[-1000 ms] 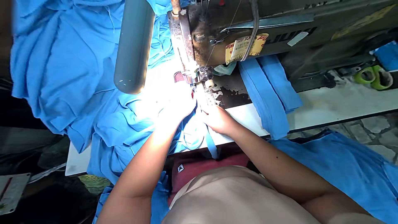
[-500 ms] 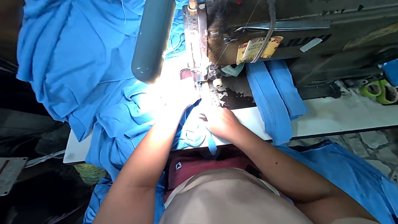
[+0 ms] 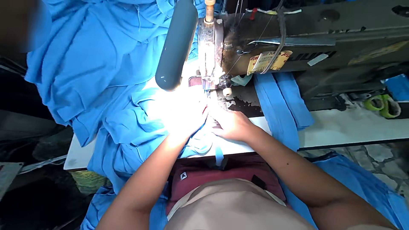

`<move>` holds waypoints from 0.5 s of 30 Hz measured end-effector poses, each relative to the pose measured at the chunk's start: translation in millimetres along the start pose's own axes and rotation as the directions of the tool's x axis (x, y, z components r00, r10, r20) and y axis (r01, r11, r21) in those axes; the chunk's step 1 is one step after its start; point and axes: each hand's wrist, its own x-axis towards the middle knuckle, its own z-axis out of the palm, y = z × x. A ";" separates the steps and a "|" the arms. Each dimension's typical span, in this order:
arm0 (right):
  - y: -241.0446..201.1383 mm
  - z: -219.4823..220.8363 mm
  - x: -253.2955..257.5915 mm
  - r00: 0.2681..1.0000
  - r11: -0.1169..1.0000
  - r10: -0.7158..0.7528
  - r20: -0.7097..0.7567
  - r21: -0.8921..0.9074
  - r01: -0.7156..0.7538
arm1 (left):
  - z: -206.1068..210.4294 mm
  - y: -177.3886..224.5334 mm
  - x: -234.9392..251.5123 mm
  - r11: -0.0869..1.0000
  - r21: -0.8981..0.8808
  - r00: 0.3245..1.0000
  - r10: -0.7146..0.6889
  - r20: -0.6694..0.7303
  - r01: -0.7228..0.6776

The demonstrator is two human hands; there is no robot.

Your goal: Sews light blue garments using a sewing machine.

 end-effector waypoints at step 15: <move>-10.3 -1.2 13.1 0.969 0.970 0.242 0.039 0.005 -0.243 | 0.1 -21.8 22.3 0.994 0.096 0.996 0.057 -0.066 -0.051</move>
